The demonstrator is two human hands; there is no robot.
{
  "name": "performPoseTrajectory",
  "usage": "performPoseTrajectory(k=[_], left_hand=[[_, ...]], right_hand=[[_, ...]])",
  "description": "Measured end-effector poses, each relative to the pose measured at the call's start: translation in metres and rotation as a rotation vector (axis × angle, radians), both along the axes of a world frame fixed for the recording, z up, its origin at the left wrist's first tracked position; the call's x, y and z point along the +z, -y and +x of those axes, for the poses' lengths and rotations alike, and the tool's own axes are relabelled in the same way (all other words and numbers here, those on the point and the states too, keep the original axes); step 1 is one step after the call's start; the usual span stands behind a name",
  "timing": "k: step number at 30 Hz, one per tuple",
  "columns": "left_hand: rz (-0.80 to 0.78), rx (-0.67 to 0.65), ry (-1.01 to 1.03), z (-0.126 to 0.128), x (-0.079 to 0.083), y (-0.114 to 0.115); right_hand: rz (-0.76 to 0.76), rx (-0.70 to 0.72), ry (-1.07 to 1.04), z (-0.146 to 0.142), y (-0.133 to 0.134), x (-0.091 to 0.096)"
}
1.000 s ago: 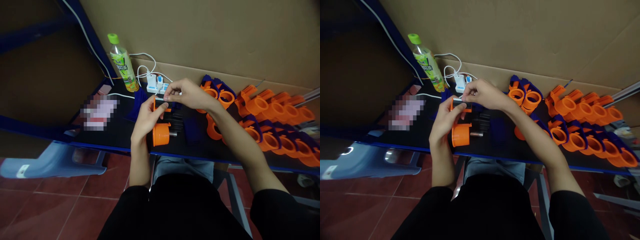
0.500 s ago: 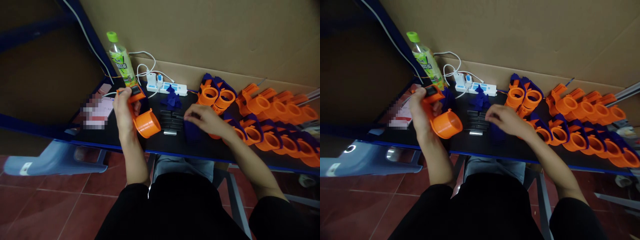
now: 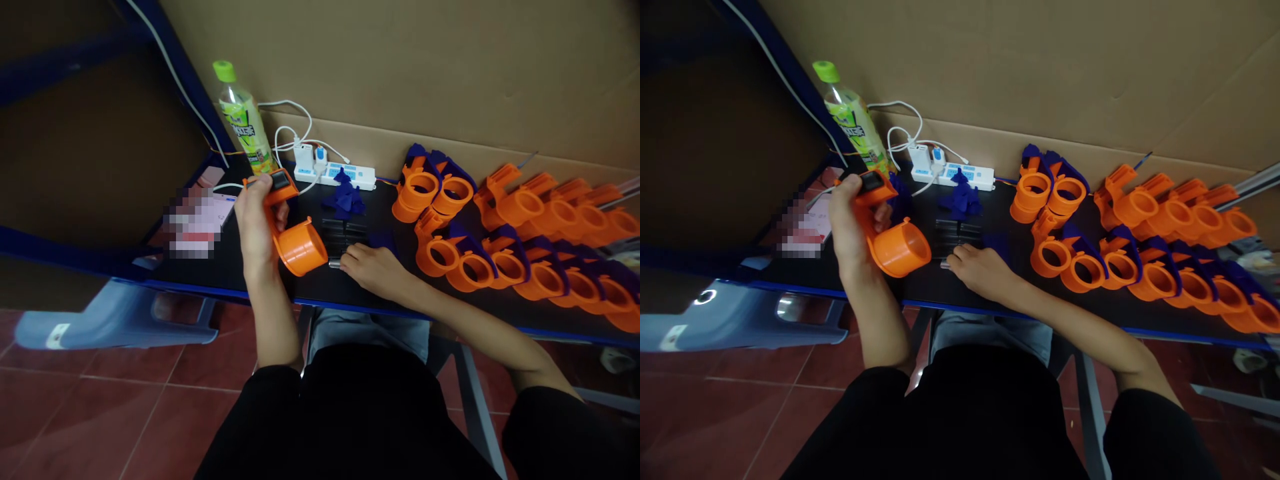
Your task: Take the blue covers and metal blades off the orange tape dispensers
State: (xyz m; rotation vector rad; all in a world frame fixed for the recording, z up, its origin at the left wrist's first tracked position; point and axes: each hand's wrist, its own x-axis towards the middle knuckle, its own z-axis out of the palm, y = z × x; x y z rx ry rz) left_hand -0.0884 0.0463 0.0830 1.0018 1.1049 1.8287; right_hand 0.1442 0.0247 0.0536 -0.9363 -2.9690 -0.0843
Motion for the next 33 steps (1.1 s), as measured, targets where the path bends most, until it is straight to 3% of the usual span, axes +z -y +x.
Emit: performPoseTrajectory(k=[3,6,11,14,18,24,29,33], left_hand=[[-0.014,0.021,0.070,0.005,0.004,0.002],[-0.052,-0.047,0.001,0.006,0.004,0.005],[-0.093,-0.231,-0.209,0.010,0.001,0.006],[-0.080,-0.330,-0.307,0.017,0.001,0.006],[-0.154,-0.381,-0.349,0.022,0.000,0.005],[-0.181,-0.127,-0.238,0.017,-0.002,0.002],[-0.183,-0.054,-0.110,0.014,0.002,0.002],[-0.184,-0.044,-0.103,0.015,0.002,0.002]], right_hand=[[-0.039,-0.017,0.014,-0.002,0.001,0.000],[-0.071,-0.028,-0.040,-0.001,-0.001,0.010],[0.037,-0.071,-0.533,-0.001,-0.023,0.045],[0.101,-0.029,-0.594,-0.010,-0.038,0.054],[0.118,-0.031,-0.485,-0.018,-0.050,0.049],[-0.013,-0.219,-0.478,0.013,-0.079,0.037],[-0.099,-0.469,-0.383,0.029,-0.100,0.010],[-0.098,-0.437,-0.277,0.023,-0.095,0.000]])
